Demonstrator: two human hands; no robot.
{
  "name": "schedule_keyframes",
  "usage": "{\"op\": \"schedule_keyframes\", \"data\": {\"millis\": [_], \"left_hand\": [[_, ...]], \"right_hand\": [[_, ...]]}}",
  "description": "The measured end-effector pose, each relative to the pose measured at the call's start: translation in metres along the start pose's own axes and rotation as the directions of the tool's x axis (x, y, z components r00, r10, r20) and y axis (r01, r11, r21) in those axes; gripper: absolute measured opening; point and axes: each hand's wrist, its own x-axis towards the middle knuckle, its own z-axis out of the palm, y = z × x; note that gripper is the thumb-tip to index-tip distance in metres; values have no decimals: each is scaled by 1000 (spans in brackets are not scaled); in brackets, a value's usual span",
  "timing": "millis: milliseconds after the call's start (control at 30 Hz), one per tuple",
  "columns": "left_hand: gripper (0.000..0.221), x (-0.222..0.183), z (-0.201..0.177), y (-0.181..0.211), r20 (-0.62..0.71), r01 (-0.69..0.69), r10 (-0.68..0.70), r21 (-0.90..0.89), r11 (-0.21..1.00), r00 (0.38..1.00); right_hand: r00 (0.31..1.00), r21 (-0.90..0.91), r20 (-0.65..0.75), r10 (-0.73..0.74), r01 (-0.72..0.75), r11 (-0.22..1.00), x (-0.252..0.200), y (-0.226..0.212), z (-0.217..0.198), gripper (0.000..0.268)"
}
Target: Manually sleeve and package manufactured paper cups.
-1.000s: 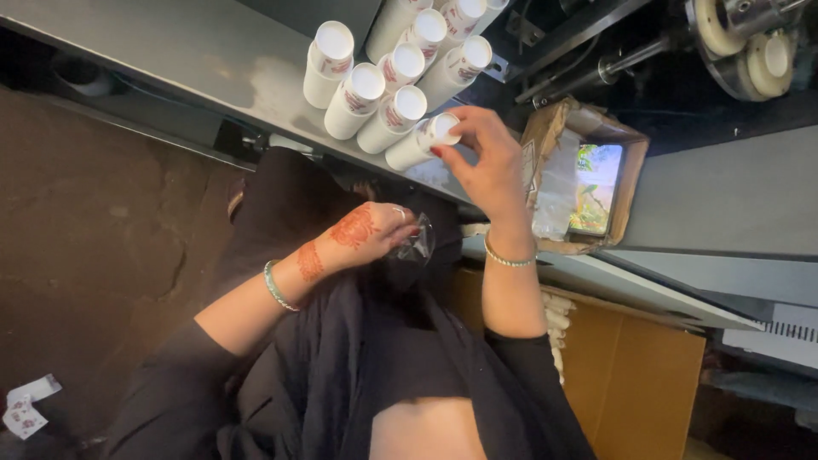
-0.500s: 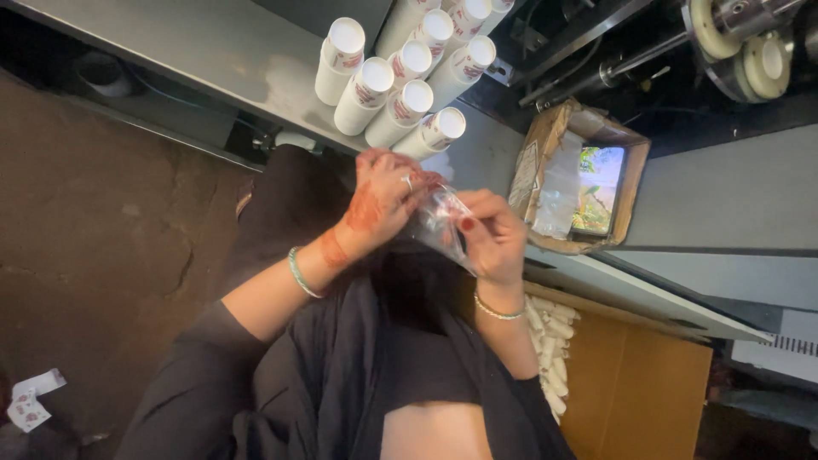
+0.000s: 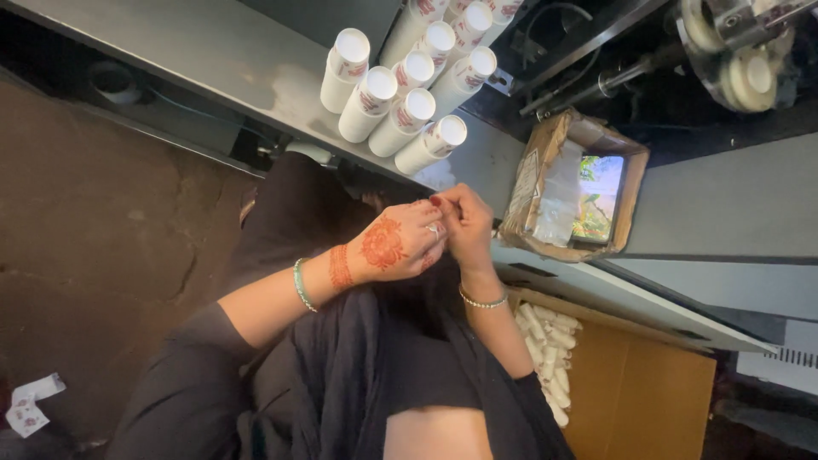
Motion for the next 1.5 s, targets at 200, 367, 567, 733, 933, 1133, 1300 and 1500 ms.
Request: {"op": "schedule_keyframes", "data": {"millis": [200,367,567,733,933,1133,1300,1500], "left_hand": [[17,12,1,-47,162,490,-530,-661,568,833],[17,33,9,-67,159,275,-698,-960,57,699],[19,-11,49,-107,127,497,-904,-862,102,407],[15,-70,92,-139,125,618,-924,-775,136,360],[13,-31,74,-93,44,642,-889,-707,295,457],[11,27,31,-44,-112,295,-641,-819,493,760],[22,6,27,-47,462,590,-368,-654,474,807],[39,13,25,-26,404,406,-253,-357,841,879]], "right_hand": [[967,596,166,191,-253,762,65,10,-42,6],[991,487,113,76,-121,865,118,27,-36,5],[937,365,163,310,-349,863,83,110,7,4],[819,516,89,567,-525,676,41,130,28,17],[993,323,90,74,-99,941,46,47,-15,4],[998,341,54,12,-30,939,24,-45,-41,2],[985,249,1,-173,167,954,23,-70,-73,8],[914,-10,200,-353,362,932,14,-96,-89,19]]}}
